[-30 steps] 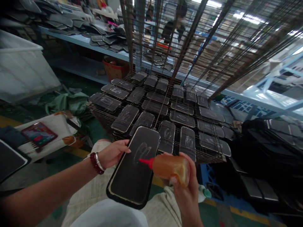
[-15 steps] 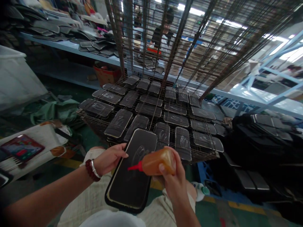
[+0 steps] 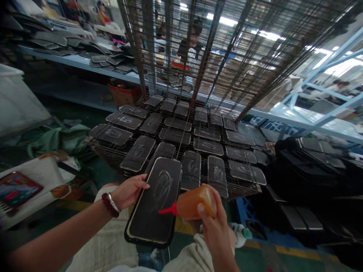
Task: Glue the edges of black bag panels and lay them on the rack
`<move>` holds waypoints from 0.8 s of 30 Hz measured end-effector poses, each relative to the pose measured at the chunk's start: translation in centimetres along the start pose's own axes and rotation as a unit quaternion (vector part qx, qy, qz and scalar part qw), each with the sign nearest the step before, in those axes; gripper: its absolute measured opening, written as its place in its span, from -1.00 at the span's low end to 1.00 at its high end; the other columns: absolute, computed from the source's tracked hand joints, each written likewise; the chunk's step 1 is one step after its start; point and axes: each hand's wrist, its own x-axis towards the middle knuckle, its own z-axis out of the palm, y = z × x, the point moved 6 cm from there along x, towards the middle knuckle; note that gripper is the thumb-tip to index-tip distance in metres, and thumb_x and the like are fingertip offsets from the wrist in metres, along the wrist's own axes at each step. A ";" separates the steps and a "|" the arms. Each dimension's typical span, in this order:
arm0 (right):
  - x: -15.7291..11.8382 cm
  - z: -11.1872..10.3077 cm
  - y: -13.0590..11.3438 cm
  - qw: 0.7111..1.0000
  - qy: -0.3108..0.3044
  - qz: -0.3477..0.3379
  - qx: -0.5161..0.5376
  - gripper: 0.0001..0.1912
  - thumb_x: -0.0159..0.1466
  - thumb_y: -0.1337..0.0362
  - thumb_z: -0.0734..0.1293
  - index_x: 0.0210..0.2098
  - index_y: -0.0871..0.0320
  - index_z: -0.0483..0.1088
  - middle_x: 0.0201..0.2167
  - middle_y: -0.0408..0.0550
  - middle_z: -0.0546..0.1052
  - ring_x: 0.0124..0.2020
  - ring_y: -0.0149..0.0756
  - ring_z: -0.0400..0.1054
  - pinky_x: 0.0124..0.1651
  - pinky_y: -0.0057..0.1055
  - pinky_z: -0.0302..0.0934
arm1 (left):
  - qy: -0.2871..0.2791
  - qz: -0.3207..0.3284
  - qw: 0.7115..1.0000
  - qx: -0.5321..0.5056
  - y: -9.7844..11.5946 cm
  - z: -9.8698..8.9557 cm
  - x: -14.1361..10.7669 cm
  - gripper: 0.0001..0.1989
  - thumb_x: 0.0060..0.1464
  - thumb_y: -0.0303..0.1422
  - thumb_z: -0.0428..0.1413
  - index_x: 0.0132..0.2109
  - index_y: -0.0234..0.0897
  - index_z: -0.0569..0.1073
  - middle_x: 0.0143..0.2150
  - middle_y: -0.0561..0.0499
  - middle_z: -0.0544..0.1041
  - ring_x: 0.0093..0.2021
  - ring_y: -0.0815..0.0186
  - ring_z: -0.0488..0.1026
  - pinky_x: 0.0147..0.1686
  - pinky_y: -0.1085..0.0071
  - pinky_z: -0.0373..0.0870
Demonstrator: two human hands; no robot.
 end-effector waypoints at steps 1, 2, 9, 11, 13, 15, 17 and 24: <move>-0.1 0.0 0.9 0.996 0.015 0.064 0.058 -0.48 0.05 0.11 0.54 -0.05 0.13 0.43 -0.14 0.02 0.53 -0.20 -0.18 0.44 -0.23 -0.35 0.40 | 0.001 0.002 1.000 -0.003 -0.1 -0.1 0.8 -0.71 -0.25 -0.65 0.09 -0.29 -0.37 0.46 -0.41 -0.10 0.58 -0.42 0.20 0.55 -0.39 0.34 0.51; -0.2 0.0 1.8 0.984 0.041 0.121 0.120 -0.54 0.06 0.11 0.54 -0.09 0.13 0.45 -0.17 0.00 0.54 -0.23 -0.20 0.46 -0.27 -0.37 0.40 | 0.001 0.005 1.000 -0.006 -0.2 -0.2 1.7 -0.72 -0.25 -0.65 0.09 -0.30 -0.37 0.45 -0.43 -0.09 0.57 -0.42 0.20 0.55 -0.39 0.34 0.50; 2.0 -3.4 5.3 0.914 0.141 0.208 0.319 -0.50 0.14 -0.05 0.45 -0.04 0.05 0.39 -0.16 -0.02 0.54 -0.20 -0.10 0.48 -0.42 -0.36 0.33 | 0.050 0.000 0.999 -0.013 -0.7 -0.8 7.9 -0.77 -0.26 -0.67 0.06 -0.37 -0.35 0.39 -0.53 -0.03 0.52 -0.50 0.21 0.52 -0.46 0.32 0.49; 2.2 -4.5 7.0 0.909 0.129 0.216 0.333 -0.50 0.15 -0.08 0.43 -0.02 0.02 0.38 -0.13 -0.01 0.53 -0.12 -0.05 0.46 -0.21 -0.12 0.38 | 0.053 -0.012 0.998 -0.010 -1.1 -1.0 8.8 -0.79 -0.25 -0.67 0.06 -0.40 -0.34 0.38 -0.56 -0.02 0.51 -0.53 0.22 0.50 -0.49 0.34 0.48; 2.2 -4.7 8.9 0.893 0.112 0.237 0.365 -0.52 0.18 -0.08 0.41 -0.01 0.01 0.37 -0.09 -0.02 0.52 -0.04 -0.01 0.42 -0.02 0.16 0.27 | 0.060 -0.027 0.998 -0.009 -1.5 -1.3 9.3 -0.80 -0.24 -0.66 0.06 -0.41 -0.34 0.38 -0.58 -0.01 0.50 -0.56 0.23 0.49 -0.52 0.35 0.48; 2.1 -4.1 10.9 0.871 0.111 0.266 0.398 -0.53 0.20 -0.07 0.41 -0.01 0.02 0.37 -0.06 -0.02 0.51 0.02 0.02 0.38 0.07 0.33 0.11 | 0.071 -0.043 0.996 -0.010 -2.0 -1.6 9.4 -0.82 -0.22 -0.65 0.05 -0.41 -0.35 0.39 -0.58 -0.01 0.50 -0.57 0.24 0.48 -0.51 0.34 0.48; 2.1 -3.0 12.3 0.850 0.116 0.292 0.423 -0.53 0.20 -0.06 0.41 -0.01 0.05 0.38 -0.05 0.01 0.51 0.05 0.02 0.35 0.12 0.40 0.01 | 0.083 -0.065 0.994 -0.012 -2.5 -2.0 9.2 -0.88 -0.14 -0.61 0.06 -0.38 -0.38 0.42 -0.55 -0.06 0.53 -0.55 0.22 0.50 -0.46 0.30 0.51; 2.2 0.1 13.7 0.815 0.109 0.319 0.471 -0.57 0.26 -0.05 0.36 0.02 0.02 0.38 0.03 0.03 0.48 0.12 -0.01 0.29 0.18 0.40 -0.11 | 0.031 -0.096 0.992 -0.076 -3.4 -2.9 4.1 -0.80 0.14 -0.43 -0.01 -0.26 -0.43 0.49 -0.39 -0.19 0.60 -0.40 0.16 0.57 -0.32 0.27 0.53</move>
